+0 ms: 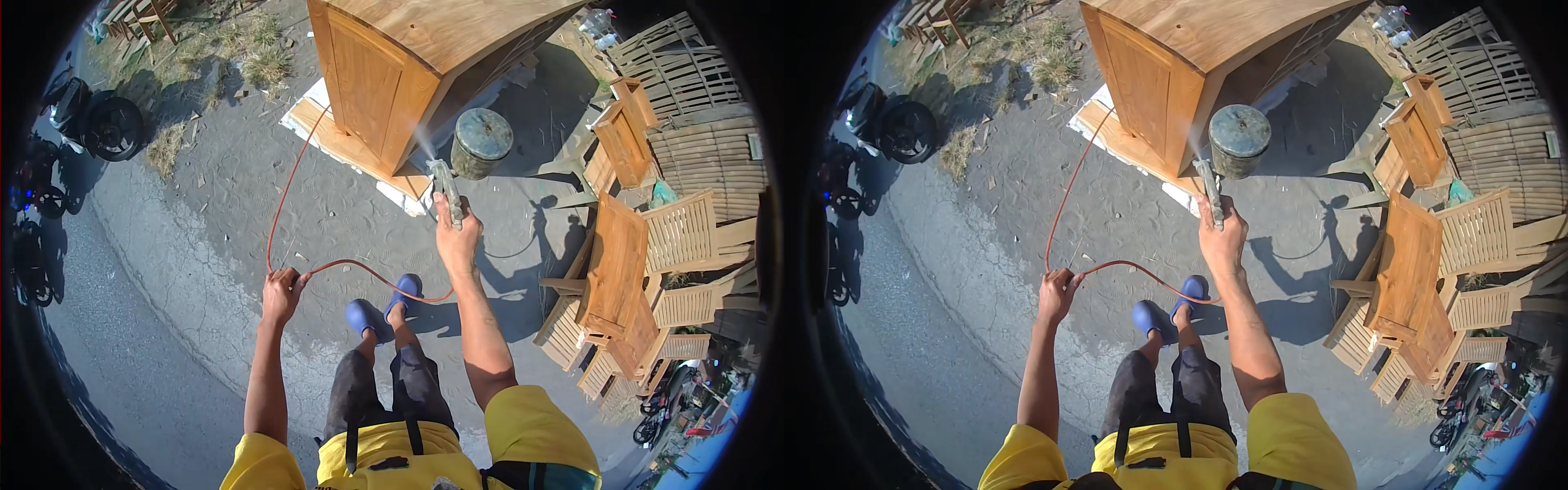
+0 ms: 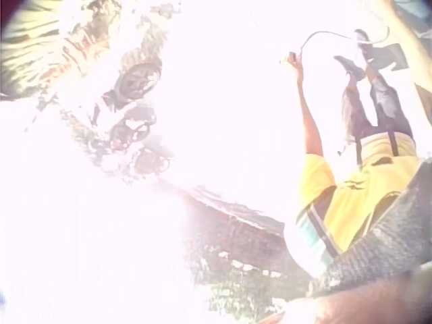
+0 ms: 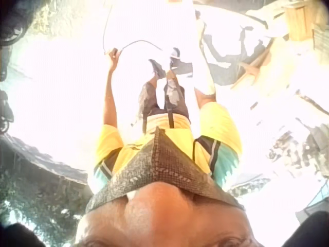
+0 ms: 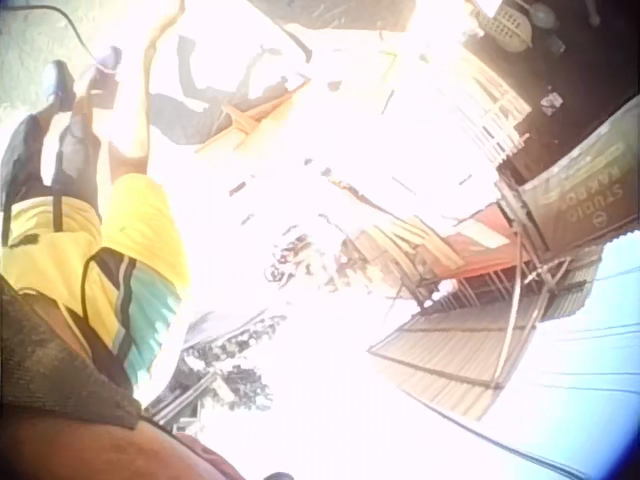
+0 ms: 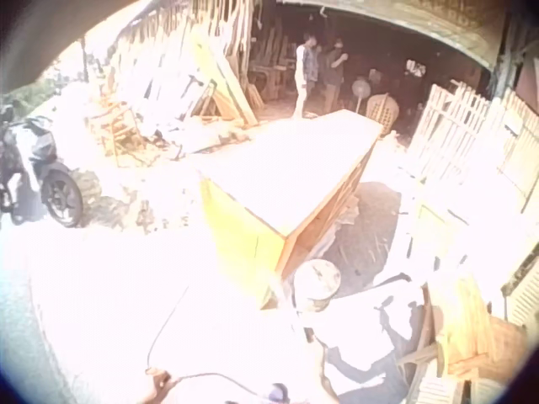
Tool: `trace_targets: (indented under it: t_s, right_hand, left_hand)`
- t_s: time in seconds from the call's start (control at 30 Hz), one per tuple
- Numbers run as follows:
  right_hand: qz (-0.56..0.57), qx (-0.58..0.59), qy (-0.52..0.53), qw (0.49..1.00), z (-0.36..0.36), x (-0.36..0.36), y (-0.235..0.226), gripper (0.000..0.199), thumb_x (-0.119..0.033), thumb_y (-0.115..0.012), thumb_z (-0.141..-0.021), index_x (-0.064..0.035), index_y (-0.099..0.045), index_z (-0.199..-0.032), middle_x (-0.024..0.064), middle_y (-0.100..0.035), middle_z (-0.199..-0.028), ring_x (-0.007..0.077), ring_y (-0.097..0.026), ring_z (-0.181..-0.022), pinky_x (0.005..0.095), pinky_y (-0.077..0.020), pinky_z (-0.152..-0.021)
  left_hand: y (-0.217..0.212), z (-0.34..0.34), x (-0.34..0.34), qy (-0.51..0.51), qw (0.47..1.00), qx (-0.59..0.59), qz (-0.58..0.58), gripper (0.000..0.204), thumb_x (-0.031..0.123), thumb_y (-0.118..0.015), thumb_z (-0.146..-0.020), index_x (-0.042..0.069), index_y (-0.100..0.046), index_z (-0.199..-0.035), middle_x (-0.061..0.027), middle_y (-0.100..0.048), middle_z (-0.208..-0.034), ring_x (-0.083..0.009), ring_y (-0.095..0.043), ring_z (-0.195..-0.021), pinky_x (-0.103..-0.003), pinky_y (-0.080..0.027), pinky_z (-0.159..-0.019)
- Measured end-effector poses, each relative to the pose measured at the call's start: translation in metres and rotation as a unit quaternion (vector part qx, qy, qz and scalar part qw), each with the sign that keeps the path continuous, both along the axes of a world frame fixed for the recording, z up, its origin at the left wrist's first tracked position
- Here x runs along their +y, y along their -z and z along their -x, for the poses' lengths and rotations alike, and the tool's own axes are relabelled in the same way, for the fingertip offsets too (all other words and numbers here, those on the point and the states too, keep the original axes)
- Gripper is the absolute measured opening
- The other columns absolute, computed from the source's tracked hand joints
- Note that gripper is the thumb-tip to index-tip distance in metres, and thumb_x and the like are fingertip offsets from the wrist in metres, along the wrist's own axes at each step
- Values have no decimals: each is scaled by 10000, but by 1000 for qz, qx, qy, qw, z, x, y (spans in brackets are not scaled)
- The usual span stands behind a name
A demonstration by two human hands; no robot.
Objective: The person spray paints the sides of a wooden cabinet using a spray gun, opens the spray gun cup by hand to check inside, and continues spray painting the surfaces of the cabinet.
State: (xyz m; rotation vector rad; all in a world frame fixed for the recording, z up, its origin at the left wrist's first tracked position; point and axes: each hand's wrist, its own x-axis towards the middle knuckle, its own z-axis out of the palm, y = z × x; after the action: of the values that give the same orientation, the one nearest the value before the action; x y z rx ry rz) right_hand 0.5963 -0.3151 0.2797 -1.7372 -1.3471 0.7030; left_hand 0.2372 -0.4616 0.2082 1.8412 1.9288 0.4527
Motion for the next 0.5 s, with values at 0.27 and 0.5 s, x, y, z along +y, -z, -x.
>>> trace_targets:
  t_s: [0.27, 0.5]
  right_hand:
    - [-103, -92, -15, 990, 13, -21, -173, 399, -388, -693, -1034, 7, -720, -993, 216, -717, -811, 419, -712, -764, 477, -528, -692]
    - [-59, -152, -46, 985, 47, 4, -230, 515, -497, -659, -1029, 15, -717, -1037, 282, -732, -875, 492, -717, -869, 540, -536, -754]
  left_hand:
    - [-56, 10, -9, -45, 997, -56, 1, 459, 438, -736, -970, 5, -669, -831, -176, -672, -755, -399, -663, -731, -493, -531, -749]
    - [-87, 28, -29, -54, 993, -97, -28, 479, 463, -724, -973, 4, -695, -839, -209, -675, -747, -416, -673, -738, -507, -536, -692]
